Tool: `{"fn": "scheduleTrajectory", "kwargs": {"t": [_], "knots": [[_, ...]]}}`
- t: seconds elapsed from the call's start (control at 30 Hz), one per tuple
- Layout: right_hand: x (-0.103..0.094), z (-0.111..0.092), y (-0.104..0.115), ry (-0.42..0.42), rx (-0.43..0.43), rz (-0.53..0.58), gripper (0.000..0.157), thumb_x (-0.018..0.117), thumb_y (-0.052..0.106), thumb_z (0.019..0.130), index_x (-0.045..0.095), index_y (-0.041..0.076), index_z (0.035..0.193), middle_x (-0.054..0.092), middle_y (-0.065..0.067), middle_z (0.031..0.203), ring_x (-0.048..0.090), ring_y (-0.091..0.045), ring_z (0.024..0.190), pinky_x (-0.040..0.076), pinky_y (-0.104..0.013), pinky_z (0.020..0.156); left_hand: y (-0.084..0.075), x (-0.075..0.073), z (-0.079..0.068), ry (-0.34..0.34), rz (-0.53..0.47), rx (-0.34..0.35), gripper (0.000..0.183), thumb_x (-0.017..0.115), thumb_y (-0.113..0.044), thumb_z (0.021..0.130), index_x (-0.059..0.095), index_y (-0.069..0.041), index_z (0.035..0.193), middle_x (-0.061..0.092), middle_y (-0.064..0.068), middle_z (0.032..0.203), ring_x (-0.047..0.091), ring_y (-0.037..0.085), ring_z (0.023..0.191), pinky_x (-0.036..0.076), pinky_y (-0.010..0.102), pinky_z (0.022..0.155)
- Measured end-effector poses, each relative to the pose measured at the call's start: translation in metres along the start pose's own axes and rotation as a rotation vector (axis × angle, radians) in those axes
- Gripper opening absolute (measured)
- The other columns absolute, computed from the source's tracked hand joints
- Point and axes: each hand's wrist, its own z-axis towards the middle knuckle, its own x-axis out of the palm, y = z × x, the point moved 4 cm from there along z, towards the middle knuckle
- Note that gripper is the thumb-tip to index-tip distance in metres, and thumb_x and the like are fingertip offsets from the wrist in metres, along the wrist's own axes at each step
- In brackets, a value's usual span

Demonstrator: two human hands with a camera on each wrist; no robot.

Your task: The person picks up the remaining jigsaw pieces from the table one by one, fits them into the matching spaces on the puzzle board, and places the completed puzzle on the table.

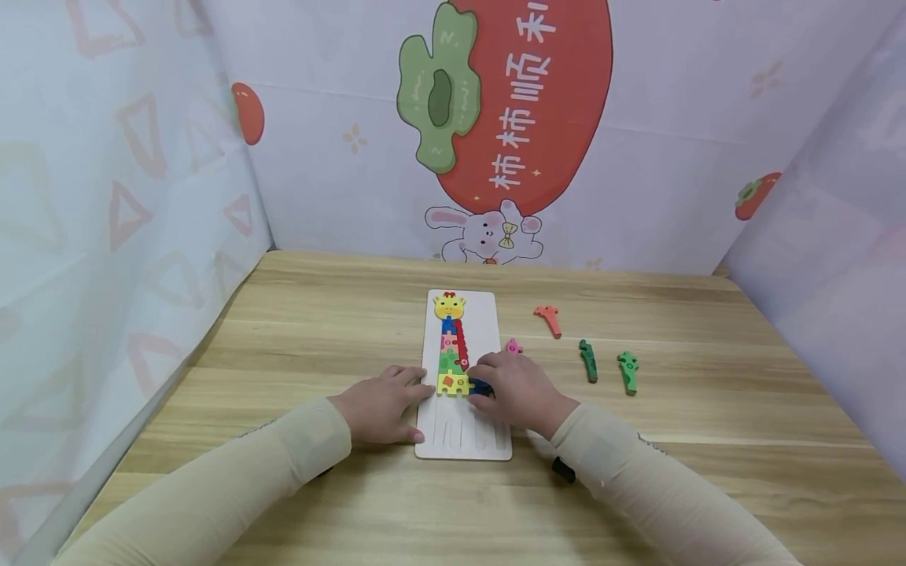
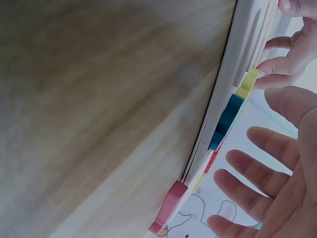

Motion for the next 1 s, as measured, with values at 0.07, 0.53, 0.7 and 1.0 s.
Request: {"fn": "scheduleTrajectory", "kwargs": {"t": [0.07,0.53,0.7,1.0], "knots": [[0.000,0.000,0.000,0.005,0.011,0.002,0.045,0.064,0.046,0.078,0.061,0.023,0.117,0.060,0.001,0.112,0.055,-0.017,0.101,0.046,-0.037,0.086,0.000,0.000,0.000,0.002,0.000,-0.001,0.070,0.058,-0.060,0.074,0.043,-0.027,0.134,0.030,0.003,0.142,0.030,0.026,0.126,0.043,0.040,0.091],[-0.007,-0.003,0.003,-0.034,0.033,-0.003,0.047,0.062,0.047,0.079,0.056,0.027,0.122,0.055,0.001,0.120,0.051,-0.019,0.109,0.041,-0.041,0.092,0.000,0.001,0.000,-0.004,0.014,0.009,0.070,0.057,-0.061,0.075,0.042,-0.027,0.135,0.029,0.004,0.143,0.029,0.027,0.127,0.042,0.041,0.092],[-0.008,-0.005,0.003,-0.045,0.037,-0.003,0.047,0.061,0.048,0.080,0.055,0.029,0.123,0.052,0.001,0.124,0.048,-0.019,0.113,0.039,-0.044,0.095,0.000,0.002,0.000,0.001,0.015,0.000,0.071,0.057,-0.061,0.074,0.042,-0.027,0.135,0.029,0.004,0.143,0.029,0.027,0.127,0.042,0.043,0.092],[-0.011,-0.008,0.004,-0.078,0.031,-0.006,0.046,0.061,0.049,0.080,0.054,0.031,0.122,0.048,0.002,0.128,0.043,-0.018,0.118,0.034,-0.046,0.098,-0.001,0.001,-0.001,-0.004,0.013,0.008,0.070,0.057,-0.061,0.075,0.042,-0.027,0.135,0.029,0.004,0.143,0.030,0.028,0.127,0.041,0.044,0.091]]}}
